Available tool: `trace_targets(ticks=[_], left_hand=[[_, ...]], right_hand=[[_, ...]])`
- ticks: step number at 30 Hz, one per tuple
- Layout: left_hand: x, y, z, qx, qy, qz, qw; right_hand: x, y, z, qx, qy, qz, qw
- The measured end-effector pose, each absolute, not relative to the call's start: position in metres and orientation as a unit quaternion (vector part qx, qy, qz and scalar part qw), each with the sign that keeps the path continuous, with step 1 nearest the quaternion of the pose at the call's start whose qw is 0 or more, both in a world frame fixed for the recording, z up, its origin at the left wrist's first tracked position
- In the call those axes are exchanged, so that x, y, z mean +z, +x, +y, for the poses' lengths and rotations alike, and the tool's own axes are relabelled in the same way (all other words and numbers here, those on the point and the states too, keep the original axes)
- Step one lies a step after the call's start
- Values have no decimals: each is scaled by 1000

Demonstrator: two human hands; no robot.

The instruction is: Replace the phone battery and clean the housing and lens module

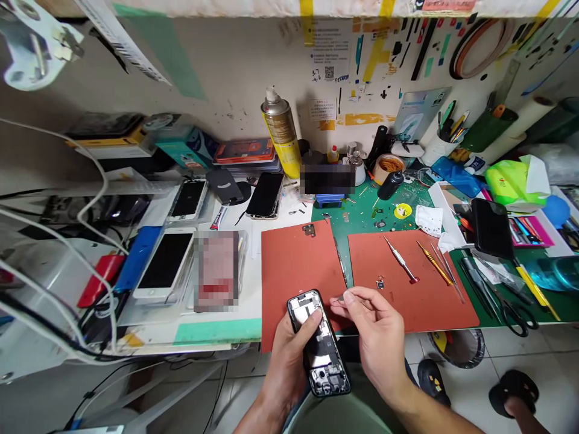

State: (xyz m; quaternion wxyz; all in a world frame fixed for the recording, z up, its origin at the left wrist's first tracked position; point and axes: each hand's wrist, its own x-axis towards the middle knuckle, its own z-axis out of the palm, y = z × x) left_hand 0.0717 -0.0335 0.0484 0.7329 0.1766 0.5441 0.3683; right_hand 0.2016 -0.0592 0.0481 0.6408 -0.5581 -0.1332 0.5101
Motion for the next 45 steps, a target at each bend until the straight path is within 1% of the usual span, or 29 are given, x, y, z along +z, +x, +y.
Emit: trace_targets(ticks=[11,28,34,37,41,43,45], left_hand=[[51,74,-32,340,198,519,759],[49,77,-33,367,201,547,725],[43,76,-37,359,210,542,730],[40,76,-39,364,219,545,723],[39,76,-38,355,211,570,710],[40,75,-36,351,207,579,706],[42,75,-34,348,207,579,708]], right_hand=[[60,194,-60,519,-561,-118,634],[53,197,-63,491,-596,-147,619],[48,196,-65,484,-603,-162,613],[48,200,-66,483,-592,-154,626],[50,226,-67,444,-576,-156,669],[50,240,-66,471,-562,-157,661],[50,250,-65,536,-544,-153,627]])
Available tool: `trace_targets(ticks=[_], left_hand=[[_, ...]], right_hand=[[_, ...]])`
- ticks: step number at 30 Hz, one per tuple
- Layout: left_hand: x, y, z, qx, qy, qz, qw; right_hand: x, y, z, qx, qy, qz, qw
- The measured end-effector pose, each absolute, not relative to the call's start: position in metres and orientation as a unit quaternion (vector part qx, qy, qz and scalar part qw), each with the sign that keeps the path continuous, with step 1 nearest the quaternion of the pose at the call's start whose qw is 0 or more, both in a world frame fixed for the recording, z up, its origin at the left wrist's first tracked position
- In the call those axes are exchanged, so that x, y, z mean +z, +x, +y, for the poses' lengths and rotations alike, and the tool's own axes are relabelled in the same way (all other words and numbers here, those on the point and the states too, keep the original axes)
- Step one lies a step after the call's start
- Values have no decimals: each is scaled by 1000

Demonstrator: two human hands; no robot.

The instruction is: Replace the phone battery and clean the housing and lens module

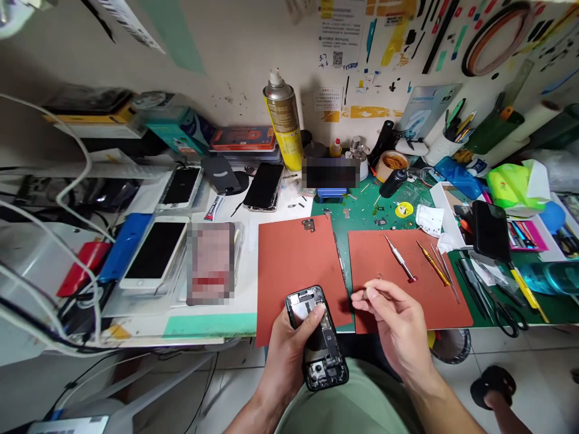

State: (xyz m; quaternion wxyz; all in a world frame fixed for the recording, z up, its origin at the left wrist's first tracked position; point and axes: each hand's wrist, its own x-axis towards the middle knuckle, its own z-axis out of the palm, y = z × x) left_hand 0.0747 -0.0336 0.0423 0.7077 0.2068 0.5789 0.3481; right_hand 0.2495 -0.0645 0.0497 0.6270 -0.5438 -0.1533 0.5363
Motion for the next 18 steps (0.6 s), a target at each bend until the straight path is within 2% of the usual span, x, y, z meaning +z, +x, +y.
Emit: trace_targets(ticks=[4,7,18], left_hand=[[45,75,-32,340,208,560,727],[46,74,-32,335,212,549,736],[42,72,-36,323,213,512,766]], right_hand=[[48,249,-58,656,-498,-137,550],[48,241,-54,704,-458,-122,528],[46,232,-56,752,-455,-137,457]])
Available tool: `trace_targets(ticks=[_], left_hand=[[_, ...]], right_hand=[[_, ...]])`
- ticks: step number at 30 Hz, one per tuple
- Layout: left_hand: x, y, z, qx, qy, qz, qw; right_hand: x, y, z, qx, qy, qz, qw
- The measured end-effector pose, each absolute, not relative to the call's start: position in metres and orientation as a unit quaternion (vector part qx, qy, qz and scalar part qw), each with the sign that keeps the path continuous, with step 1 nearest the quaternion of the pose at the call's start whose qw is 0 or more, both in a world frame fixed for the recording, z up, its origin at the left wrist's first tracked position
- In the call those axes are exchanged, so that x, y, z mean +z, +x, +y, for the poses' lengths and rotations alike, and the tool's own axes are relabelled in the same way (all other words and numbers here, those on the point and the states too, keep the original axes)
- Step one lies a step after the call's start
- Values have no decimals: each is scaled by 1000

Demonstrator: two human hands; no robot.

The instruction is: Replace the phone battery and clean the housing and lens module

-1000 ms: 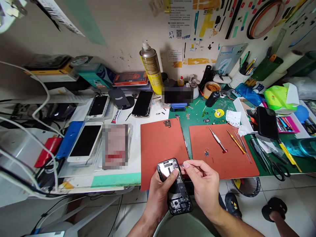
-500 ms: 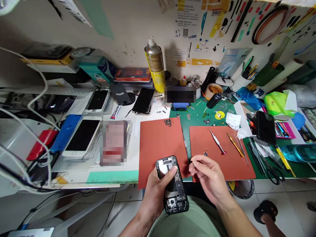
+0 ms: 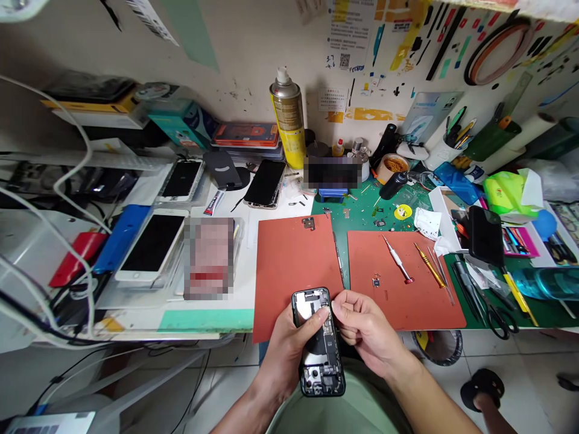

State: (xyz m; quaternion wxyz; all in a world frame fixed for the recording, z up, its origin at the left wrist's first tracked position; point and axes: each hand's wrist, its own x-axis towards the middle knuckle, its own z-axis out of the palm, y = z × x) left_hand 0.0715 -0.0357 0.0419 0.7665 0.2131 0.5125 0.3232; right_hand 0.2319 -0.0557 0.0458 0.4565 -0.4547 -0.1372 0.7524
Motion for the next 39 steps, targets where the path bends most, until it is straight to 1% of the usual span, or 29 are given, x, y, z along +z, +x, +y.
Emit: trace_targets(ticks=[2,4,10,17,22,30,35,39], left_hand=[[43,73,-36,328,218,510,765],[45,74,-36,337,225,513,757],[50,78,-32,333,216,523,754],[45,74,-31,335,181,541,750],[44,72,-32,346,182,540,745],[39,73,-34,356,212,541,732],[39,74,-36,362,210,539,731],[40,74,-35,362,205,529,739]], right_hand=[[44,230,-56,770,-432,-125,452],[43,227,-57,762,-433,-127,464],[46,232,-59,702,-520,-115,474],[57,258,-64,661,-525,-136,519],[50,245,-65,620,-542,-138,551],[35,213,-62,506,-574,-146,627],[32,202,-63,476,-571,-142,654],[34,199,-64,487,-566,-137,651]])
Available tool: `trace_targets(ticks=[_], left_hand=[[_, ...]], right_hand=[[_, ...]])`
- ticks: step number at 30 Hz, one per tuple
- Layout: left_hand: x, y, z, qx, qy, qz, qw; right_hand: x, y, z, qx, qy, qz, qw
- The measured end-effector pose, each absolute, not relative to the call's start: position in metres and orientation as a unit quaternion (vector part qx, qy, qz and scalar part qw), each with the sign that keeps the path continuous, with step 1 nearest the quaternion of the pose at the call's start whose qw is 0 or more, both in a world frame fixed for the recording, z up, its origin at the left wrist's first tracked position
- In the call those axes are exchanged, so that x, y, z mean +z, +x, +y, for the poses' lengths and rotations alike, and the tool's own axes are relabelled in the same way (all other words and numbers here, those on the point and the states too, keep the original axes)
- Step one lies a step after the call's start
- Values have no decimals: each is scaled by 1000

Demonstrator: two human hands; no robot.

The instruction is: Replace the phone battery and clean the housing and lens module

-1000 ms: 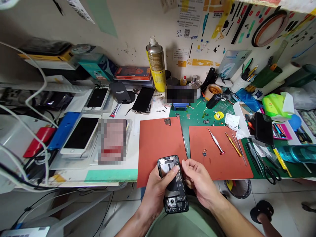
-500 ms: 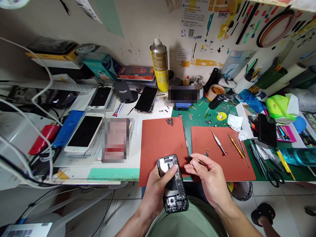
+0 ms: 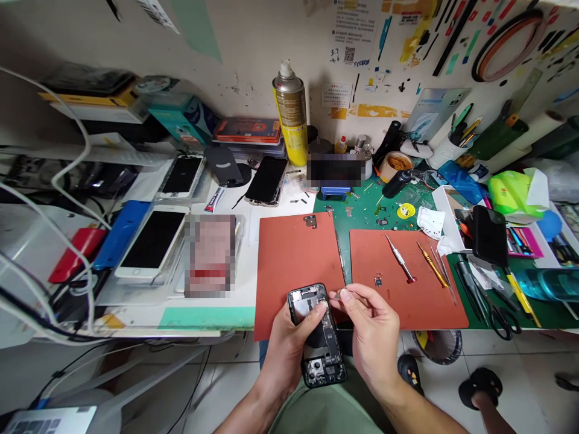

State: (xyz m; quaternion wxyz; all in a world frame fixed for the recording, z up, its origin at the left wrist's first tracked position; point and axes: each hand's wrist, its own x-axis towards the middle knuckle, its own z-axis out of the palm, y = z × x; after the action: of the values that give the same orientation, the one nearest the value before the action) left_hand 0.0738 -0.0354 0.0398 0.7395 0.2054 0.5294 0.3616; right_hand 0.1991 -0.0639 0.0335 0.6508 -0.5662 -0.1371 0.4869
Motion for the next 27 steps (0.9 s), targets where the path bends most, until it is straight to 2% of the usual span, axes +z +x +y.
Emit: trace_targets(ticks=[27], left_hand=[[38,77,-37,374,236,526,727]], right_hand=[[38,194,-67,467,-583,-151,648]])
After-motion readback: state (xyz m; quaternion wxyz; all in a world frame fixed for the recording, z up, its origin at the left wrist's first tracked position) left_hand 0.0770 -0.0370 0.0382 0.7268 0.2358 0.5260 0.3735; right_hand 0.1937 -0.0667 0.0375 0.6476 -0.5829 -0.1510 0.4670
